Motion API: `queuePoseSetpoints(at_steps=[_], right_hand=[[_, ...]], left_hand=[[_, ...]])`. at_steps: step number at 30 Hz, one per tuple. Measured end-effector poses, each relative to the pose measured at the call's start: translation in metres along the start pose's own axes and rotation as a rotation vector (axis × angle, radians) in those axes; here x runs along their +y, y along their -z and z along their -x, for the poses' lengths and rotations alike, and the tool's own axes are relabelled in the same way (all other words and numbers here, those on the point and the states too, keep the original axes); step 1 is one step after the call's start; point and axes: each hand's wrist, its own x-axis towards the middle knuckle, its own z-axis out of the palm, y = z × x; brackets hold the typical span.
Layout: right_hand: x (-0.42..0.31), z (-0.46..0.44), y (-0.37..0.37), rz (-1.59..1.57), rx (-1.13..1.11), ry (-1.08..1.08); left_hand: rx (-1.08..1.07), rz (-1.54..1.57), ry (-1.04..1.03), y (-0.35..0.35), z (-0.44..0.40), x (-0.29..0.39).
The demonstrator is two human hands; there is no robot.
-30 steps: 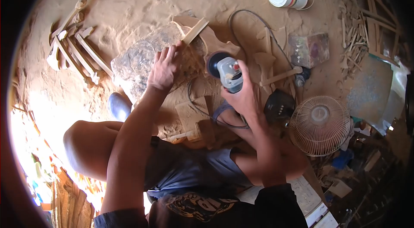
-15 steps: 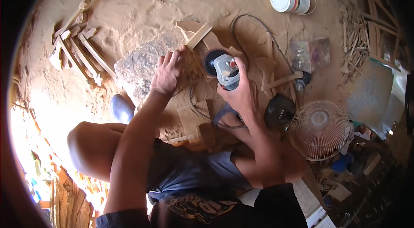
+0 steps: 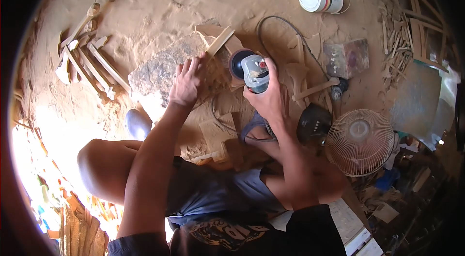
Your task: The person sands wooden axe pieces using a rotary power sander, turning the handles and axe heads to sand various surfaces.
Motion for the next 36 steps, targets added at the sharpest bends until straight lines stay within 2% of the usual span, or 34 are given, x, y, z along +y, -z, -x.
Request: queuePoseSetpoints(at_steps=[1, 3, 7, 11, 14, 16, 18, 19, 22, 26, 28, 31, 34, 36], right_hand=[[0.002, -0.002, -0.002, 0.0, 0.035, 0.024], [0.008, -0.007, 0.002, 0.068, 0.09, -0.097], [0.026, -0.018, 0.021, 0.087, 0.136, -0.249], [0.034, -0.012, 0.016, -0.008, 0.23, -0.156], [0.016, -0.011, 0.016, -0.101, 0.089, -0.189], [0.009, -0.013, 0.006, 0.026, 0.044, -0.112], [0.001, -0.021, -0.008, -0.045, 0.1, 0.013], [-0.003, -0.025, -0.011, -0.079, 0.064, -0.01], [-0.016, -0.029, -0.007, 0.024, 0.027, -0.061], [0.006, -0.03, -0.008, 0.023, 0.141, -0.015], [0.006, -0.031, 0.0, 0.077, 0.129, -0.116], [0.006, -0.032, 0.009, 0.088, 0.149, -0.273], [0.024, -0.033, 0.02, 0.078, 0.219, -0.271], [0.025, -0.017, 0.032, 0.028, 0.285, -0.304]], left_hand=[[-0.041, 0.018, 0.021, 0.001, -0.002, 0.0], [-0.129, 0.058, 0.065, 0.001, -0.002, 0.004], [-0.08, 0.063, 0.084, 0.0, -0.018, 0.012], [-0.007, 0.078, 0.073, 0.002, -0.02, 0.007], [-0.04, 0.017, 0.068, 0.0, -0.018, 0.008], [-0.126, 0.053, 0.095, -0.004, -0.018, 0.007], [-0.133, 0.091, 0.106, -0.006, -0.018, 0.006], [-0.135, 0.109, 0.114, -0.006, -0.018, 0.005], [0.09, 0.019, 0.06, -0.007, -0.02, 0.007], [0.073, 0.057, 0.068, -0.003, -0.019, 0.009], [0.058, 0.059, 0.067, -0.006, -0.02, 0.008], [-0.073, 0.179, 0.085, -0.008, -0.018, 0.005], [0.077, 0.184, 0.024, -0.008, -0.02, 0.006], [0.032, 0.234, 0.08, -0.014, -0.019, 0.006]])
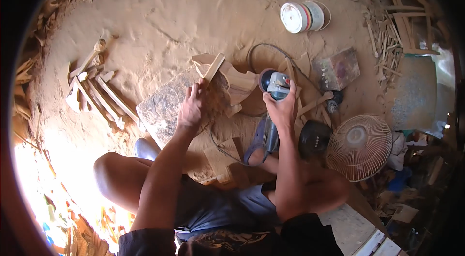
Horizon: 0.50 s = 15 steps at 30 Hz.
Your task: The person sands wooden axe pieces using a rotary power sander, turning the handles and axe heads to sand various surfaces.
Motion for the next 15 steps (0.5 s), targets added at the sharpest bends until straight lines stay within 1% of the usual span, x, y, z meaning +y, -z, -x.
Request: queuePoseSetpoints(at_steps=[1, 2, 3, 6, 7, 8, 10, 11, 13, 14, 15], right_hand=[[0.002, 0.006, 0.008, -0.034, 0.033, -0.015], [0.006, 0.012, 0.015, -0.137, 0.051, -0.016], [0.02, 0.017, 0.019, -0.24, 0.07, -0.015], [0.022, 0.042, 0.053, -0.379, 0.123, 0.024], [0.018, 0.051, 0.064, -0.399, 0.131, 0.043], [0.01, 0.058, 0.079, -0.403, 0.118, 0.09], [-0.01, 0.07, 0.113, -0.404, 0.086, 0.187], [-0.016, 0.075, 0.122, -0.361, 0.118, 0.228], [-0.026, 0.081, 0.132, -0.34, 0.119, 0.244], [-0.027, 0.081, 0.132, -0.347, 0.126, 0.264], [-0.032, 0.083, 0.132, -0.337, 0.106, 0.275]], left_hand=[[-0.041, 0.017, 0.031, 0.002, 0.0, 0.0], [-0.078, 0.035, 0.059, 0.005, -0.001, 0.001], [-0.071, 0.063, 0.062, 0.012, -0.004, 0.006], [-0.2, 0.172, 0.317, 0.062, -0.015, 0.041], [-0.211, 0.196, 0.369, 0.06, -0.014, 0.036], [-0.224, 0.219, 0.425, 0.039, -0.014, 0.019], [-0.183, 0.337, 0.549, -0.021, -0.009, -0.014], [-0.153, 0.381, 0.601, -0.031, -0.004, -0.017], [-0.06, 0.514, 0.687, -0.002, 0.013, 0.019], [0.002, 0.604, 0.726, 0.021, 0.024, 0.044], [0.078, 0.671, 0.746, 0.03, 0.038, 0.06]])
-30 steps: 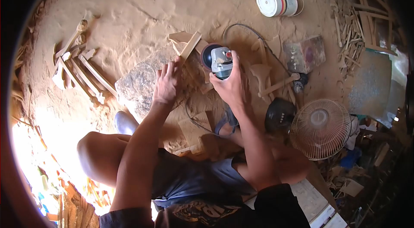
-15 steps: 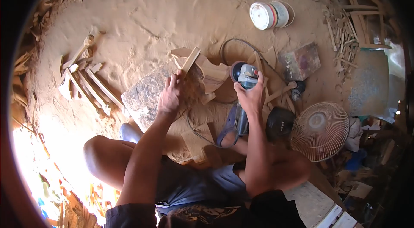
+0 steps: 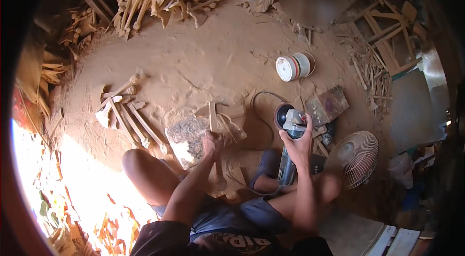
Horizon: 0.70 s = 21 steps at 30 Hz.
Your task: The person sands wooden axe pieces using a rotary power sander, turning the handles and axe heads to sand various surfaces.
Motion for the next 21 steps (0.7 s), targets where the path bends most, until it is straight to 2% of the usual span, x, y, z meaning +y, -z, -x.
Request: queuePoseSetpoints(at_steps=[1, 3, 5, 6, 7, 9, 11, 15, 19, 21], right_hand=[[-0.006, 0.0, -0.002, 0.007, -0.026, 0.007], [-0.01, -0.002, -0.017, 0.009, -0.08, 0.045], [-0.001, 0.003, -0.044, 0.007, -0.144, 0.095], [-0.01, 0.011, -0.054, -0.044, -0.215, 0.053], [-0.001, 0.013, -0.077, -0.131, -0.264, 0.13], [0.004, 0.026, -0.102, -0.109, -0.421, 0.108], [0.028, 0.036, -0.14, -0.165, -0.501, 0.221], [0.012, 0.049, -0.169, 0.039, -0.659, 0.154], [-0.032, 0.047, -0.171, 0.226, -0.748, 0.067], [-0.016, 0.049, -0.187, 0.175, -0.703, 0.18]], left_hand=[[0.079, 0.011, 0.023, -0.009, 0.009, -0.018], [0.298, 0.228, -0.15, -0.043, 0.033, -0.06], [0.178, 0.539, 0.102, -0.034, 0.08, -0.043], [0.121, 0.698, 0.228, -0.028, 0.097, -0.038], [0.074, 0.658, 0.288, -0.025, 0.098, -0.042], [-0.03, 0.579, 0.43, -0.021, 0.111, -0.054], [0.034, 0.434, 0.408, -0.016, 0.105, -0.044], [0.135, 0.182, 0.253, -0.026, 0.1, -0.068], [0.114, 0.322, 0.333, -0.034, 0.096, -0.075], [0.119, 0.395, 0.368, -0.05, 0.089, -0.095]])
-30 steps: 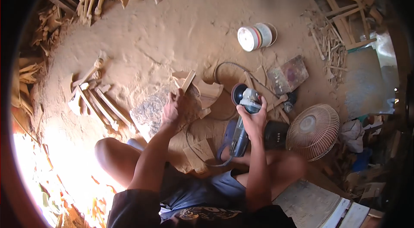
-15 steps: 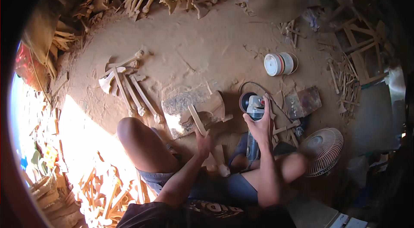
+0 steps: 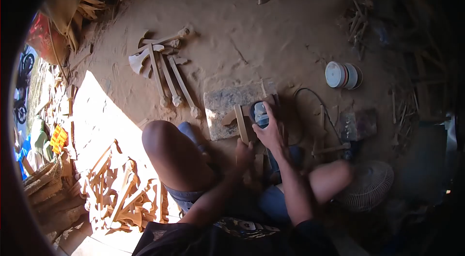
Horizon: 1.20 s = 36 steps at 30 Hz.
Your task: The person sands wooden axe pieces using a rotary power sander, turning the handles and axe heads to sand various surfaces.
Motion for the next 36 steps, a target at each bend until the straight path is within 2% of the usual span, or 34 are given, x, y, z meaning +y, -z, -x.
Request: queuePoseSetpoints(at_steps=[3, 7, 10, 15, 18, 21, 28, 29, 36], right_hand=[[0.009, -0.007, -0.014, -0.026, 0.007, 0.052], [0.005, -0.015, -0.018, -0.045, -0.014, 0.036], [0.0, -0.018, -0.02, -0.046, -0.005, 0.07], [-0.021, -0.015, -0.012, 0.096, -0.055, -0.045], [-0.033, -0.011, -0.01, 0.182, -0.062, -0.098], [-0.029, -0.013, -0.012, 0.24, -0.048, -0.148], [-0.003, -0.014, -0.011, 0.259, 0.142, -0.142], [-0.001, -0.014, -0.008, 0.255, 0.108, -0.197], [-0.021, -0.014, -0.008, 0.12, 0.017, -0.064]], left_hand=[[-0.066, 0.117, 0.088, 0.008, 0.015, 0.027], [-0.024, 0.093, -0.027, 0.004, 0.011, 0.019], [-0.026, 0.077, -0.011, 0.004, 0.011, 0.02], [-0.011, 0.073, 0.002, 0.003, 0.014, 0.026], [0.044, -0.028, -0.085, 0.005, 0.02, 0.031], [0.061, -0.05, -0.077, 0.004, 0.021, 0.031], [0.031, -0.063, -0.002, 0.005, 0.02, 0.033], [0.043, -0.063, -0.021, 0.005, 0.02, 0.034], [0.011, 0.005, 0.018, 0.004, 0.014, 0.03]])
